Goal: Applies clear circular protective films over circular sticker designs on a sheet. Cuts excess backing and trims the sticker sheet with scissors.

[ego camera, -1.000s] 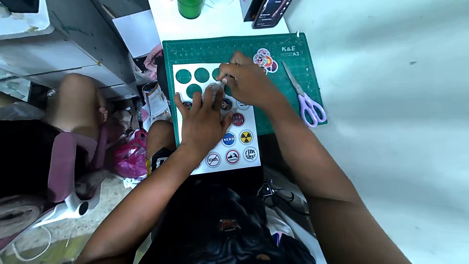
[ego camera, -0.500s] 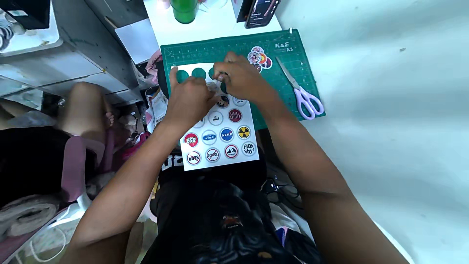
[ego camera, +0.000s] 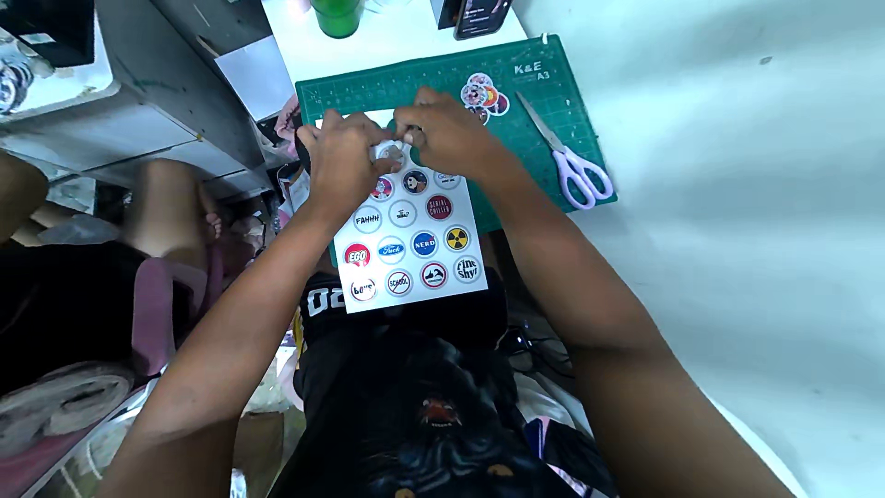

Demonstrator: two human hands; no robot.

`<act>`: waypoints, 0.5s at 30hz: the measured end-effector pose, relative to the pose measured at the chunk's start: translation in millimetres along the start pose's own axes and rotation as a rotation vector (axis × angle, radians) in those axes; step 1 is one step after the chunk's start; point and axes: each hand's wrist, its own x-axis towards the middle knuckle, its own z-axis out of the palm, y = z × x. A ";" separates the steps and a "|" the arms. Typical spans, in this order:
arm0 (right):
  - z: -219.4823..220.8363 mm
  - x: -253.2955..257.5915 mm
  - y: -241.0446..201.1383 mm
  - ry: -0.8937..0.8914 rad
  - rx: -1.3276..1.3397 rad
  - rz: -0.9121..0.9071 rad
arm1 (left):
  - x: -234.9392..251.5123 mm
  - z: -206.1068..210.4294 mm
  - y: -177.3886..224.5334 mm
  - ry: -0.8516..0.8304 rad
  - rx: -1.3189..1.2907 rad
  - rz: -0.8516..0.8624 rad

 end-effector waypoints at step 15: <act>3.1 -8.2 -12.3 -0.008 -0.024 0.133 | 4.6 -6.5 -11.5 -0.101 0.212 -0.001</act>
